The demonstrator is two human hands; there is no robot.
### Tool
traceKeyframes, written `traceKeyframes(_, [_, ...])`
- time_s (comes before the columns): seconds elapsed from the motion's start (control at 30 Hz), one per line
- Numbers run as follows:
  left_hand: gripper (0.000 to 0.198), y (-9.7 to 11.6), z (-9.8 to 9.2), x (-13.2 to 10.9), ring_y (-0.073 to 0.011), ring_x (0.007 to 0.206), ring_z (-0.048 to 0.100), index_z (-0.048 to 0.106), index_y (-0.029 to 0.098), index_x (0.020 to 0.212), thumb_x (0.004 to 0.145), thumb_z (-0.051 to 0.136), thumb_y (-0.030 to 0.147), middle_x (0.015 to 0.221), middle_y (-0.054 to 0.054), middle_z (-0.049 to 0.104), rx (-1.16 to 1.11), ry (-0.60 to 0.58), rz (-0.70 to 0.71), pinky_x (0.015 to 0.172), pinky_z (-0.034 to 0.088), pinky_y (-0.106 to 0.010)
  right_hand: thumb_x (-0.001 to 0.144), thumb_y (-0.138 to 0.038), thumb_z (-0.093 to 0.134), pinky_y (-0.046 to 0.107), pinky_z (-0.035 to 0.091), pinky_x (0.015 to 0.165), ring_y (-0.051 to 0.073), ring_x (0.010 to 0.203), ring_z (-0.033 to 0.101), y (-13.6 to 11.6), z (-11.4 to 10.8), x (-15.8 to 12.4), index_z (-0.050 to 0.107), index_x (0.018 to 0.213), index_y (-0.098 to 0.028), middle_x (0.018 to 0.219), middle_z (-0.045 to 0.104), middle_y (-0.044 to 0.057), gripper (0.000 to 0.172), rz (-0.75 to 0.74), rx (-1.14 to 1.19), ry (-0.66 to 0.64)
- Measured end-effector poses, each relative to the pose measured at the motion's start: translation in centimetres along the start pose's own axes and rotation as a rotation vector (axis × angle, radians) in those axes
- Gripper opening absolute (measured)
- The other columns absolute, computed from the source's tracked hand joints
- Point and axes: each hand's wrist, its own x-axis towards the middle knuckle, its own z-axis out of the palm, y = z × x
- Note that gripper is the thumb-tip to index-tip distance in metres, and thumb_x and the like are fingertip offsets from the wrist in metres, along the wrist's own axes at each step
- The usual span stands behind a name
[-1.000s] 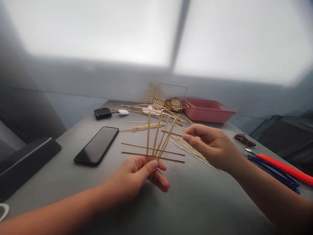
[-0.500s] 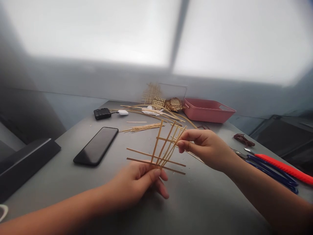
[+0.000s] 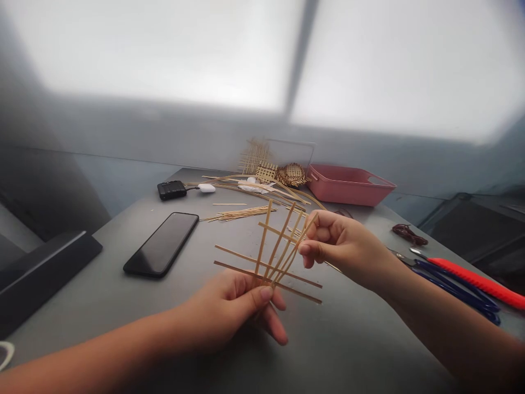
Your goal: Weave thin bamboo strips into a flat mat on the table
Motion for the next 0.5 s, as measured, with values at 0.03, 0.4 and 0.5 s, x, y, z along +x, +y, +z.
traceKeyframes(0.03, [0.039,0.0,-0.1,0.0,-0.0242,0.087,0.069,0.064,0.017,0.093,0.088,0.052,0.054,0.079,-0.006,0.077,0.030,-0.012,-0.013,0.086,0.046,-0.034,0.065,-0.047,0.082,0.026,0.038,0.049,0.014,0.051,0.054,-0.1,0.2,-0.1,0.048,0.067,-0.024,0.055,0.066,-0.001,0.041,0.028,0.009,0.001])
traceKeyframes(0.4, [0.028,-0.5,0.2,0.4,-0.0209,0.080,0.073,0.063,0.018,0.086,0.084,0.063,0.046,0.070,-0.002,0.075,-0.239,0.086,0.022,0.082,0.050,-0.030,0.078,-0.055,0.067,0.025,0.036,0.047,0.012,0.052,0.047,-0.2,-1.0,-1.0,0.064,0.078,-0.022,0.066,0.062,0.000,0.033,0.032,-0.266,0.042])
traceKeyframes(0.5, [0.026,-0.4,0.2,0.5,-0.0212,0.082,0.073,0.064,0.019,0.086,0.087,0.060,0.045,0.071,-0.002,0.076,-0.238,0.068,0.024,0.084,0.050,-0.032,0.082,-0.056,0.061,0.027,0.031,0.047,0.012,0.051,0.040,-0.3,-0.8,-1.1,0.067,0.068,-0.021,0.058,0.053,0.000,0.038,0.014,-0.365,0.029])
